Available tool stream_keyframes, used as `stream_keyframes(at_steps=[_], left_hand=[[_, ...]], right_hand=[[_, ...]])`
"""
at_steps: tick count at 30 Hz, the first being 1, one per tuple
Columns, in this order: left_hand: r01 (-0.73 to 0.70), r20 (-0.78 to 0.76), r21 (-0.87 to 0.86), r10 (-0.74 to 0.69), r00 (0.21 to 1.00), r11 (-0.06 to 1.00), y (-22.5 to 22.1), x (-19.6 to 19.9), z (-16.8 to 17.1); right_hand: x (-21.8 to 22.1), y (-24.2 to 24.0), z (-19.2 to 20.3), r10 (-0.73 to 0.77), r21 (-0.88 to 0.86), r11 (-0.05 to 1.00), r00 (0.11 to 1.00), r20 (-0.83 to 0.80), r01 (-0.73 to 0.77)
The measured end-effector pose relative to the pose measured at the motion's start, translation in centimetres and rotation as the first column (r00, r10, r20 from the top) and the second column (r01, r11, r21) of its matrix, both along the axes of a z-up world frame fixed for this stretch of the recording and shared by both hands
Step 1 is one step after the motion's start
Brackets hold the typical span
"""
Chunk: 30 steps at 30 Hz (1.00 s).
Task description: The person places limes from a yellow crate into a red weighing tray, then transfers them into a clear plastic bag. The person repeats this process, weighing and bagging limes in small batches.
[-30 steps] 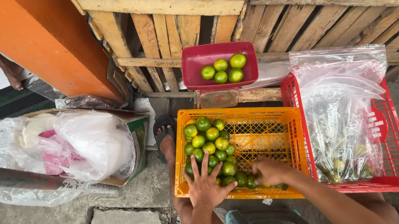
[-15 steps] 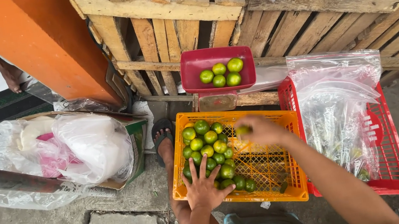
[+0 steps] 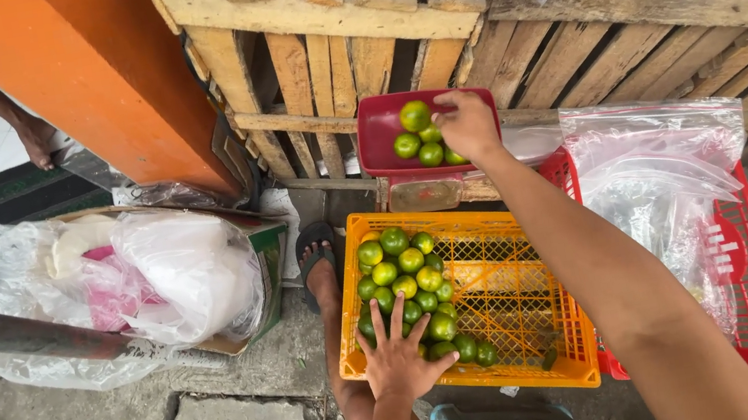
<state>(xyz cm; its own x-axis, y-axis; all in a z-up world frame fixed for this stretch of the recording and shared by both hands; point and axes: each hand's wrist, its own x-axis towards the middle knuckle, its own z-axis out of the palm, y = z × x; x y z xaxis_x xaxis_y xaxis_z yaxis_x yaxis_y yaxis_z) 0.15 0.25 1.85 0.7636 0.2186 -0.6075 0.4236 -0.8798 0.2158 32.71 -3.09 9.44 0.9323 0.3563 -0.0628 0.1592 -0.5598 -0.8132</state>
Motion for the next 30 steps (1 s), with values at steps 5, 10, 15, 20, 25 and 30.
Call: stream_keyframes(at_steps=[5, 10, 15, 20, 25, 30], left_hand=[[0.011, -0.011, 0.005, -0.011, 1.000, 1.000, 0.1, 0.0, -0.2], [0.016, 0.011, 0.017, -0.016, 1.000, 1.000, 0.1, 0.0, -0.5], [0.009, 0.001, 0.019, -0.009, 1.000, 1.000, 0.0, 0.0, -0.4], [0.011, -0.019, 0.026, -0.011, 1.000, 1.000, -0.1, 0.2, -0.1], [0.007, -0.024, 0.026, -0.007, 1.000, 1.000, -0.1, 0.2, -0.2], [0.020, -0.020, 0.042, -0.020, 1.000, 0.999, -0.1, 0.2, -0.6]], right_hand=[[0.6, -1.9, -1.3, 0.093, -0.049, 0.995, 0.975, 0.204, -0.085], [-0.8, -3.1, 0.3, 0.286, -0.322, 0.927, 0.916, 0.280, -0.191], [-0.2, -3.1, -1.2, 0.411, -0.505, 0.811, 0.902, 0.133, -0.295], [0.4, -3.2, -1.8, 0.397, -0.500, 0.818, 0.908, 0.133, -0.284], [2.3, -3.4, -4.7, 0.427, -0.467, 0.834, 0.879, 0.211, -0.293], [2.6, -3.5, -5.3, 0.439, -0.469, 0.833, 0.867, 0.236, -0.294]])
